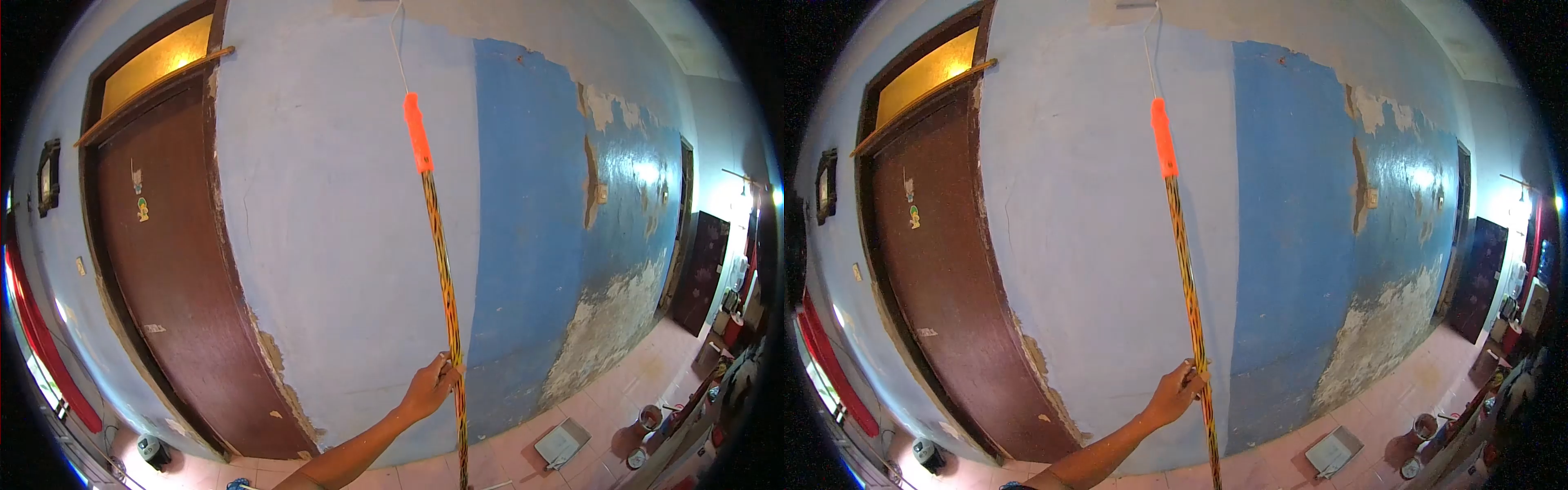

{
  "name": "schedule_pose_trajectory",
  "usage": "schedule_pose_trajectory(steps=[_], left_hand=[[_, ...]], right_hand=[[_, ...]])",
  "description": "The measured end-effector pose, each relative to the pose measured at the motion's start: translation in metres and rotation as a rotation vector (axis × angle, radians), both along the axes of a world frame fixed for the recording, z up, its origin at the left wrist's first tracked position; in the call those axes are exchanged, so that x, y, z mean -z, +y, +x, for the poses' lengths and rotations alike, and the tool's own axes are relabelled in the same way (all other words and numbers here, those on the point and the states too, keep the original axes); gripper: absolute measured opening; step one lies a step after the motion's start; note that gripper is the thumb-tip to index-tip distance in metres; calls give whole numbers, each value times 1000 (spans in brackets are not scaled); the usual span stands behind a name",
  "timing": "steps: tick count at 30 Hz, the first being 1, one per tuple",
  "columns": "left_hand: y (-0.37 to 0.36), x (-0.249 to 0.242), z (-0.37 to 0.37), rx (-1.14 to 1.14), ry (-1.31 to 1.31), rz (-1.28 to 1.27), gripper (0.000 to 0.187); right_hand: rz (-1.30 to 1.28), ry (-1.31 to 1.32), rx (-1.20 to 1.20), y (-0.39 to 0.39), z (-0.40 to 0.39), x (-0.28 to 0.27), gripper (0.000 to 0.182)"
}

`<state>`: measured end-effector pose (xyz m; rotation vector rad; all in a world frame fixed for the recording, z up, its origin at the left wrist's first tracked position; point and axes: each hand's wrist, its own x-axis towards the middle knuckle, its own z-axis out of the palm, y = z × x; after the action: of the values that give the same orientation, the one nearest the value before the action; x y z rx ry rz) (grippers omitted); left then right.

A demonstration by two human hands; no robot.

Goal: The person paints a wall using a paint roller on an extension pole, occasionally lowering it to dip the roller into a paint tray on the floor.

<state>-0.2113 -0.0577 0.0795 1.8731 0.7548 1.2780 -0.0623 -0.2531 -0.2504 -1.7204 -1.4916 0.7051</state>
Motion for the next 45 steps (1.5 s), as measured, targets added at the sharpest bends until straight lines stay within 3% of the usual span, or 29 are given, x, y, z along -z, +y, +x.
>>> schedule_pose_trajectory(steps=[3,5,7,10,13,17,23,27,32,36,38,41,45], left_hand=[[-4,7,4,20,68,4,40],[-4,16,2,113,67,-58,47],[-9,17,2,139,19,-65,48],[-22,7,-5,144,-14,-112,50],[-19,10,-15,133,-18,-150,51],[-15,15,-29,123,-34,-135,55],[-20,8,-46,69,-62,-158,57],[-24,4,-59,52,-48,-153,52],[-24,2,-64,18,-26,-165,53],[-20,4,-62,33,-26,-180,55],[-18,5,-61,58,-13,-157,57],[-15,-7,-55,78,26,-149,57],[-9,-25,-33,118,4,-102,58]], right_hand=[[98,15,57,36,2,-40,39],[312,-203,46,63,3,-60,39],[282,95,89,81,-3,-90,38],[322,-142,106,95,-10,-150,37],[386,-199,74,105,-19,-205,37],[231,26,-3,122,-38,-278,24],[370,100,-20,143,-56,-384,31],[556,-87,104,159,-58,-444,39],[503,-10,82,176,-55,-504,41],[480,-13,88,156,-48,-492,41],[620,-126,127,156,-40,-443,41],[479,-22,109,138,-36,-368,37],[378,-130,132,118,-32,-254,30]])
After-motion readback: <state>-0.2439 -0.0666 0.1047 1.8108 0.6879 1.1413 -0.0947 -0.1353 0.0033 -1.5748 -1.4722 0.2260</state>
